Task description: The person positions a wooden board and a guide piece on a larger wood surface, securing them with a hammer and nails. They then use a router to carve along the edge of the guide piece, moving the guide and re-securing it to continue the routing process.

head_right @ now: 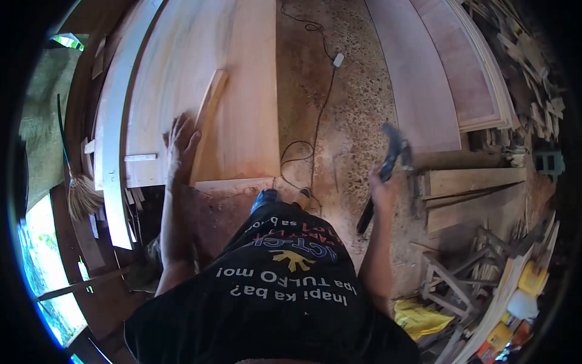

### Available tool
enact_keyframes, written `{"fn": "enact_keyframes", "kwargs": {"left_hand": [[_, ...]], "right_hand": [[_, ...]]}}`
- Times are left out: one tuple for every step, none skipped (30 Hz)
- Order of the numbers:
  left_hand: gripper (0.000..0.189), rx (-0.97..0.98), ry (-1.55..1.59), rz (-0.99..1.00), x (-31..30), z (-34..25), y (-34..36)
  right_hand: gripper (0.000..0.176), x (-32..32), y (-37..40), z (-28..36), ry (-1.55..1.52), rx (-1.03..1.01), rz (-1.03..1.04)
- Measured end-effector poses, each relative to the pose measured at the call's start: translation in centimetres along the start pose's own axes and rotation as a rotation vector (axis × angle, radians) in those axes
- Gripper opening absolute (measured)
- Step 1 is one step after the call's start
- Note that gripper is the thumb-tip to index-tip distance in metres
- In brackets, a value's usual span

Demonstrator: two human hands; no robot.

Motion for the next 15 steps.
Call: {"fn": "enact_keyframes", "kwargs": {"left_hand": [[0.058,-0.01,-0.013,0.065,-0.3,-0.5,-0.3],[0.061,-0.03,-0.03,0.1,-0.3,-0.6,-0.3],[0.063,-0.049,-0.045,0.132,0.0,-0.8,-0.4],[0.064,-0.063,-0.054,0.144,0.2,-1.1,-0.4],[0.064,-0.084,-0.064,0.151,0.3,-1.4,-0.3],[0.064,-0.115,-0.076,0.151,0.4,-1.7,-0.1],[0.065,-0.139,-0.067,0.17,0.4,-2.1,-0.1],[0.066,-0.167,-0.058,0.187,0.2,-2.6,-0.2],[0.067,-0.196,-0.051,0.205,0.2,-3.0,0.0],[0.065,-0.19,-0.044,0.126,0.4,-3.2,0.1],[0.062,-0.21,-0.053,0.107,0.5,-3.8,0.0],[0.059,-0.226,-0.06,0.09,0.7,-4.5,-0.4],[0.057,-0.239,-0.067,0.069,0.9,-5.1,-0.9],[0.054,-0.252,-0.076,0.052,1.2,-5.7,-1.7],[0.052,-0.267,-0.085,0.028,1.5,-6.1,-2.8]], "right_hand": [[0.005,-1.7,-0.6,-3.6,0.072,0.128,0.02],[0.003,-3.5,-1.2,-7.3,0.141,0.255,0.036],[0.008,-4.7,-1.5,-10.1,0.221,0.282,0.019],[0.013,-5.6,-1.4,-11.6,0.3,0.307,0.001],[0.015,-5.9,-1.2,-11.9,0.346,0.34,0.062],[0.018,-6.2,-1.2,-12.0,0.396,0.367,0.132],[0.02,-7.0,-1.7,-13.1,0.404,0.346,0.186],[0.022,-7.8,-2.5,-14.4,0.414,0.324,0.245],[0.022,-8.4,-3.1,-14.5,0.455,0.356,0.272],[0.022,-8.5,-3.8,-14.6,0.495,0.389,0.295],[0.022,-8.4,-4.9,-14.3,0.501,0.409,0.318],[0.023,-8.4,-6.1,-13.8,0.506,0.431,0.338],[0.023,-8.0,-7.3,-13.1,0.508,0.449,0.354],[0.023,-7.2,-8.9,-12.0,0.521,0.436,0.365],[0.023,-6.2,-11.0,-10.8,0.532,0.417,0.377]]}}
Point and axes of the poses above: each hand's wrist, its own y-axis away from the middle knuckle, its own x-axis out of the palm, z = x × y, the point moved 5 cm from there along -y, towards the middle knuckle, and after that the axes turned 10 degrees about -y, right-handed, at the moved point
